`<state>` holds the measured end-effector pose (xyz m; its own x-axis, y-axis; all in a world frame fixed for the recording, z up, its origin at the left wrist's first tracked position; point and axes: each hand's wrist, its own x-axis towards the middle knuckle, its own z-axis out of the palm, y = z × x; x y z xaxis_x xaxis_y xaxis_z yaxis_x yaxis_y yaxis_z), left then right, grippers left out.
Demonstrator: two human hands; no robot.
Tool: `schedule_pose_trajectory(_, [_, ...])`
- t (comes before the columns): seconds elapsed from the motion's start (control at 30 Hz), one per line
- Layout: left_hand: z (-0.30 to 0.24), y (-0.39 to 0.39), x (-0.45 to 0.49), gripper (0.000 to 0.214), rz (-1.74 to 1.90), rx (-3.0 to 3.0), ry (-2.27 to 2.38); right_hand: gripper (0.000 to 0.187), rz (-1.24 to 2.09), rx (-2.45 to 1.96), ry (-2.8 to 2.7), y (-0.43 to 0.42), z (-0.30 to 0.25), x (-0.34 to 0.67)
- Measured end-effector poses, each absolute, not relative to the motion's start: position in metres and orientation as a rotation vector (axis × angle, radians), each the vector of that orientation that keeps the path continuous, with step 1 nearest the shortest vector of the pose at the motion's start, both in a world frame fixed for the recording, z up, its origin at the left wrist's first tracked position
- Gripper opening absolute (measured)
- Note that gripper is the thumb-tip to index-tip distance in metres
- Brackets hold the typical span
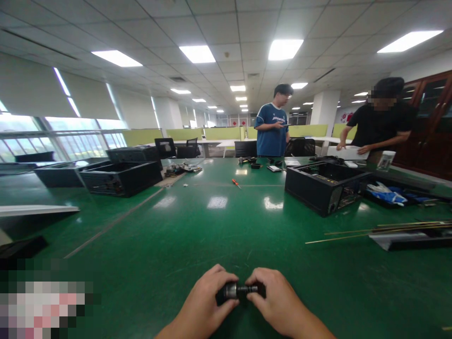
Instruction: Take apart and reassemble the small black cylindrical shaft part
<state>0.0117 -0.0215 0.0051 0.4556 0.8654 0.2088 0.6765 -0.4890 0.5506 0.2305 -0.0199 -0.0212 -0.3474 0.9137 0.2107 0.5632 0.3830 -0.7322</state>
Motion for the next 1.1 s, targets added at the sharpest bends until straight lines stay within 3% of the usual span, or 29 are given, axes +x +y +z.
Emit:
schedule_pose_trajectory(0.67, [0.005, -0.012, -0.003, 0.028, 0.816, 2.319, 1.333, 0.007, 0.719, -1.313, -2.058, -0.017, -0.013, 0.246])
schedule_pose_trajectory(0.83, [0.001, 0.015, -0.051, 0.042, 0.97, 2.149, 1.581, 0.011, 0.739, -1.357, -2.012, -0.008, -0.016, 0.257])
schedule_pose_trajectory(1.1, [-0.009, 0.02, -0.161, 0.046, 0.945, 1.981, 1.87, 0.016, 0.715, -1.383, -1.988, 0.001, -0.026, 0.265])
